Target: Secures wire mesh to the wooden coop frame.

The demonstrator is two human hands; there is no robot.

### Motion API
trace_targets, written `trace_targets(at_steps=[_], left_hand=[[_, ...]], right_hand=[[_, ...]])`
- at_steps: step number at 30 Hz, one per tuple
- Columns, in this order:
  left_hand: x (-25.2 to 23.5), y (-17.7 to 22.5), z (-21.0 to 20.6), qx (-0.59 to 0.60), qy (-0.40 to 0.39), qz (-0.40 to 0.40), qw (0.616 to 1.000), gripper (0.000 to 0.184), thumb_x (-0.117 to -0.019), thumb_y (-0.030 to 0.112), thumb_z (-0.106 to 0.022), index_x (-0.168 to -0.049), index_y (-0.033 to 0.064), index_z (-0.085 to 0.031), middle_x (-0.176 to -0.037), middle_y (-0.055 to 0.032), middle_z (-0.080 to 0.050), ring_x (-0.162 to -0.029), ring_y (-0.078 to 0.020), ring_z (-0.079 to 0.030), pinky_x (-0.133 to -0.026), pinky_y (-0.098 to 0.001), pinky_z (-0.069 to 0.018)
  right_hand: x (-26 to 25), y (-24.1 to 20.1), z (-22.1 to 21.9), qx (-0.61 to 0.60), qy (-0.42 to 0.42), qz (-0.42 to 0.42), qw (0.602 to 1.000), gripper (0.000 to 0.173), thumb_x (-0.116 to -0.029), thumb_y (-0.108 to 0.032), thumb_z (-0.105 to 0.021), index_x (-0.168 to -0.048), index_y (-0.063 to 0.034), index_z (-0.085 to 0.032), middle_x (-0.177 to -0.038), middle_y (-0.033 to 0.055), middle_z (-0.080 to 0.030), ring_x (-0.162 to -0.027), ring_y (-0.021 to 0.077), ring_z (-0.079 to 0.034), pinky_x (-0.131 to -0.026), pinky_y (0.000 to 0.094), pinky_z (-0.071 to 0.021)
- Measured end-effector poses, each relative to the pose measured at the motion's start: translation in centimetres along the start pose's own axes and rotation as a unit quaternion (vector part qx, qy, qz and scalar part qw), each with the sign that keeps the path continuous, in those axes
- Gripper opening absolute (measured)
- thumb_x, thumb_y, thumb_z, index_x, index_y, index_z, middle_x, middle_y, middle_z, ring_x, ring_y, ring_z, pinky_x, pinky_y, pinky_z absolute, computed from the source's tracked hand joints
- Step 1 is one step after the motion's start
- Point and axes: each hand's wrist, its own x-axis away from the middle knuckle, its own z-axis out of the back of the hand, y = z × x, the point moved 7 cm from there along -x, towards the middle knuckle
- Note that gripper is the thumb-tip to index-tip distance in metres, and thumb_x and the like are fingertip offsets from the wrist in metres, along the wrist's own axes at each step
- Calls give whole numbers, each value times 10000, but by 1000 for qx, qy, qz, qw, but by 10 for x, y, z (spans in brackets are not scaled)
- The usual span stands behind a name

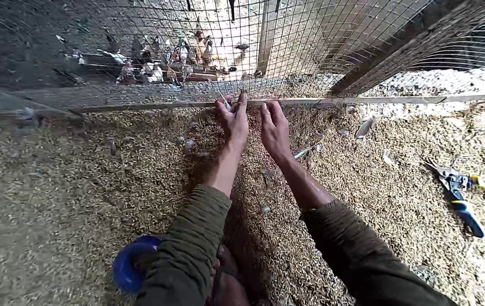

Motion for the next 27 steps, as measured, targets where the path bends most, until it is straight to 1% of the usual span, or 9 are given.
trace_targets(at_steps=[2,4,9,12,15,17,20,24,27], left_hand=[[1,2,-1,-2,-4,-5,1000,348,-1026,237,-640,-1249,86,-418,-732,-8,-542,-510,-86,-463,-483,-261,-442],[1,3,-1,-3,-7,-4,1000,356,-1025,239,-643,-1252,82,-418,-735,-9,-548,-510,-84,-464,-482,-254,-440],[0,1,0,1,5,4,1000,371,-1013,245,-664,-1247,85,-425,-726,-2,-544,-511,-73,-462,-492,-249,-442],[1,1,0,4,6,10,1000,374,-1009,251,-671,-1248,95,-430,-726,10,-538,-504,-57,-443,-481,-235,-419],[1,1,0,4,3,7,1000,371,-1012,253,-666,-1250,95,-428,-720,11,-531,-508,-64,-444,-489,-241,-423],[0,0,0,9,4,3,1000,360,-1013,250,-665,-1237,96,-431,-720,9,-540,-512,-67,-454,-492,-241,-427],[0,0,0,11,7,4,1000,372,-1007,260,-675,-1237,97,-433,-729,2,-540,-507,-71,-457,-483,-244,-434],[2,0,0,11,6,5,1000,365,-1017,254,-660,-1246,95,-425,-733,0,-557,-496,-63,-453,-475,-237,-428],[2,1,0,14,4,3,1000,359,-1013,247,-665,-1234,96,-426,-722,6,-549,-496,-62,-452,-477,-236,-428]], right_hand=[[-2,-2,-2,0,-3,9,1000,330,-1116,-232,-404,-1170,-10,-644,-938,93,-674,-833,141,-646,-781,363,-536],[-3,-4,-3,4,-8,9,1000,328,-1116,-237,-413,-1163,-13,-649,-926,96,-677,-827,148,-649,-778,373,-535],[3,-3,-4,-9,-14,41,999,299,-1111,-208,-424,-1100,-10,-647,-822,50,-619,-697,96,-576,-674,307,-499],[12,-5,-3,-16,-31,39,999,297,-1119,-221,-415,-1105,-16,-629,-786,55,-582,-647,101,-534,-616,299,-470],[10,2,-3,-29,-16,34,999,292,-1112,-212,-419,-1096,-27,-644,-790,18,-591,-659,61,-535,-638,269,-470],[7,5,-3,-40,-11,22,999,308,-1114,-218,-403,-1107,-23,-642,-825,28,-596,-687,74,-541,-661,282,-477],[4,5,-2,-43,0,13,999,319,-1116,-230,-394,-1106,-27,-639,-810,25,-582,-672,84,-529,-654,296,-470],[2,8,-3,-56,15,2,998,306,-1114,-235,-401,-1108,-42,-638,-796,7,-556,-640,71,-494,-631,288,-455],[3,11,-2,-62,22,-1,998,307,-1114,-227,-408,-1118,-34,-646,-827,13,-586,-658,65,-513,-646,281,-465]])
